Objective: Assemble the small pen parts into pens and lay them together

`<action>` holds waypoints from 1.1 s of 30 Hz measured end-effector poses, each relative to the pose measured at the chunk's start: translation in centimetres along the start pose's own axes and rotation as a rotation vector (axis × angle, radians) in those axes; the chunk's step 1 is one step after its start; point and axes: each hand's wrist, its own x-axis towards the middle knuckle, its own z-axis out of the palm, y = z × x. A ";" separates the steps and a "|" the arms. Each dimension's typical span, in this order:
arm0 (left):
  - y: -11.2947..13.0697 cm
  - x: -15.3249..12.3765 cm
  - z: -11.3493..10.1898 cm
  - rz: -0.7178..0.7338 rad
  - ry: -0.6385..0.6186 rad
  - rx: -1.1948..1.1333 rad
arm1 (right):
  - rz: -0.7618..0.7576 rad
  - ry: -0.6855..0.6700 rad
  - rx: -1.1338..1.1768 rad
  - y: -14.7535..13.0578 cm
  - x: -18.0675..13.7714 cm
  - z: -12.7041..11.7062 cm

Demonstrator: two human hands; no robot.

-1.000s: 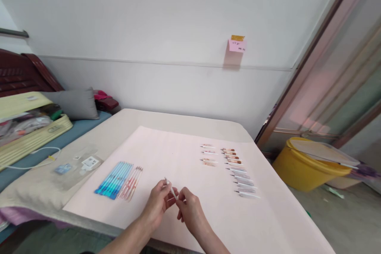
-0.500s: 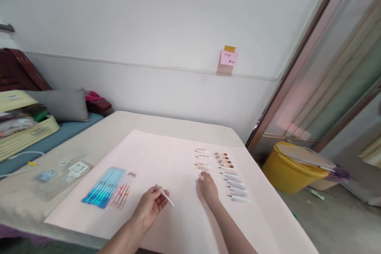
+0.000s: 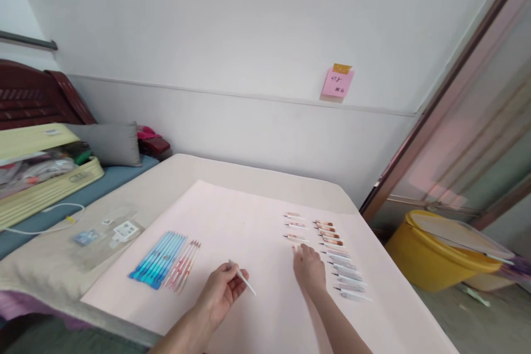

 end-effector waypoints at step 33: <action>1.4 0.4 -1.2 0.266 0.101 0.005 | -0.539 -0.131 0.163 -9.2 -11.6 -5.7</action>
